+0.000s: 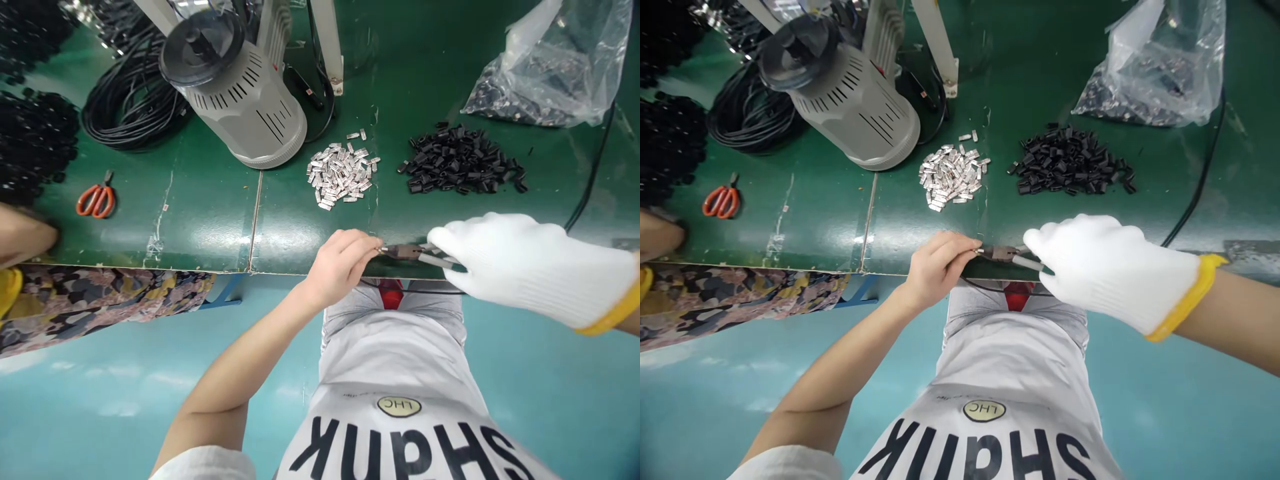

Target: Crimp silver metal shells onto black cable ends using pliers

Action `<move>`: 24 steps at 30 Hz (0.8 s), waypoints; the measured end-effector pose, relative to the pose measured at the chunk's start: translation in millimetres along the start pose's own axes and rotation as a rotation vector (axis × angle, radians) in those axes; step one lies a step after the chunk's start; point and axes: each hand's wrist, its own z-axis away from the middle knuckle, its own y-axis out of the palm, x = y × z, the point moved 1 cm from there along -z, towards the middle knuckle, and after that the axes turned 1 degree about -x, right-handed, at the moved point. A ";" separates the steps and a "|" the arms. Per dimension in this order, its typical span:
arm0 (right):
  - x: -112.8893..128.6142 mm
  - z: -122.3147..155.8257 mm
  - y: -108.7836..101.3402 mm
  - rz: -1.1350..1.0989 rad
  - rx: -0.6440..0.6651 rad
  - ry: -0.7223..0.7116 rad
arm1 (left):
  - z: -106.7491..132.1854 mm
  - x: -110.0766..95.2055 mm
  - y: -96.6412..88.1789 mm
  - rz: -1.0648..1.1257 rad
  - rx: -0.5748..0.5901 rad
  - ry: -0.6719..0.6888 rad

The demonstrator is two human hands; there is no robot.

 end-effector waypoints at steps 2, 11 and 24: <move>7.1 -10.7 -4.6 0.128 -0.093 -0.023 | -3.3 8.8 3.5 0.048 0.031 -0.135; 18.1 -37.1 10.6 0.265 -0.070 -0.031 | 3.0 22.5 18.5 -0.049 0.028 -0.353; 25.8 -30.1 -16.7 0.522 0.061 -0.103 | 4.3 13.7 17.5 -0.127 0.027 -0.256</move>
